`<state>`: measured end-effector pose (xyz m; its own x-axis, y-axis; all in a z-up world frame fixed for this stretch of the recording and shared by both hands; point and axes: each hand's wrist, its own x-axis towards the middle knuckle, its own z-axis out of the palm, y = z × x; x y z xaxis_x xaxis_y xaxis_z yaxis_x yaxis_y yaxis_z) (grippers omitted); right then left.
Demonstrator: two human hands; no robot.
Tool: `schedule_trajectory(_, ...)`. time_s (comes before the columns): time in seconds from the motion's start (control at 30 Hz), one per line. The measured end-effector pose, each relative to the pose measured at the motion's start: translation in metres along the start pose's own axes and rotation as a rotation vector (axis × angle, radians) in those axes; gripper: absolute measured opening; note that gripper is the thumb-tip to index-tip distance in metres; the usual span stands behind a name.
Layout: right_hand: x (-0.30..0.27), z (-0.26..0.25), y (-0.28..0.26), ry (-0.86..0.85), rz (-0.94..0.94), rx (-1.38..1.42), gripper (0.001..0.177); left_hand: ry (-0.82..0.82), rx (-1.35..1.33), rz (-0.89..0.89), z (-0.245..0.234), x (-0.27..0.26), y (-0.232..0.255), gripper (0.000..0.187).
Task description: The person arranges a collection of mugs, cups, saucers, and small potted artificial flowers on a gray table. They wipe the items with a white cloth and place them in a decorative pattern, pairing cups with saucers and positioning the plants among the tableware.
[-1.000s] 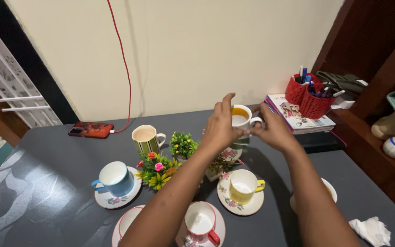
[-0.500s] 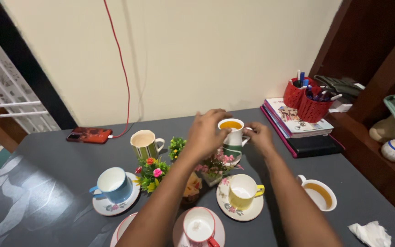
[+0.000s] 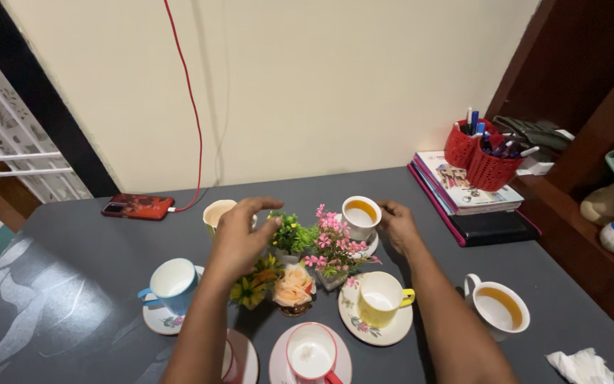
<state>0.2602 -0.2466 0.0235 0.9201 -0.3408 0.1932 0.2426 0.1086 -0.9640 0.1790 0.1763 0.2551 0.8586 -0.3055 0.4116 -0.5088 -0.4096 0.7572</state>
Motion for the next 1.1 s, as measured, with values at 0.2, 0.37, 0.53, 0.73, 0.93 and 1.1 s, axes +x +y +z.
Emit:
schedule_trajectory(0.2, 0.005, 0.003, -0.019, -0.048, 0.1, -0.242, 0.027, 0.038, -0.141, -0.152, -0.01, -0.003, -0.026, 0.03)
schedule_trajectory(0.37, -0.035, 0.018, -0.089, 0.031, -0.145, -0.822, 0.039, 0.189, -0.043, 0.065, -0.029, -0.018, -0.029, 0.024)
schedule_trajectory(0.53, -0.157, 0.01, -0.198, 0.145, -0.265, -1.176, 0.043, 0.231, -0.253, -0.232, -0.044, -0.042, -0.02, 0.024)
schedule_trajectory(0.73, -0.241, -0.038, -0.223, 0.136, 0.097, -1.35, 0.059, 0.263, -0.44, 0.014, -0.018, -0.066, 0.001, 0.018)
schedule_trajectory(0.93, -0.264, -0.063, -0.183, 0.295, 0.267, -1.33, 0.114, -0.03, -0.384, 0.084, 0.032, -0.093, 0.047, 0.019)
schedule_trajectory(1.1, -0.291, -0.029, -0.199, 0.465, 0.2, -1.287, 0.105, -0.18, -0.291, 0.099, 0.061, -0.104, 0.049, 0.028)
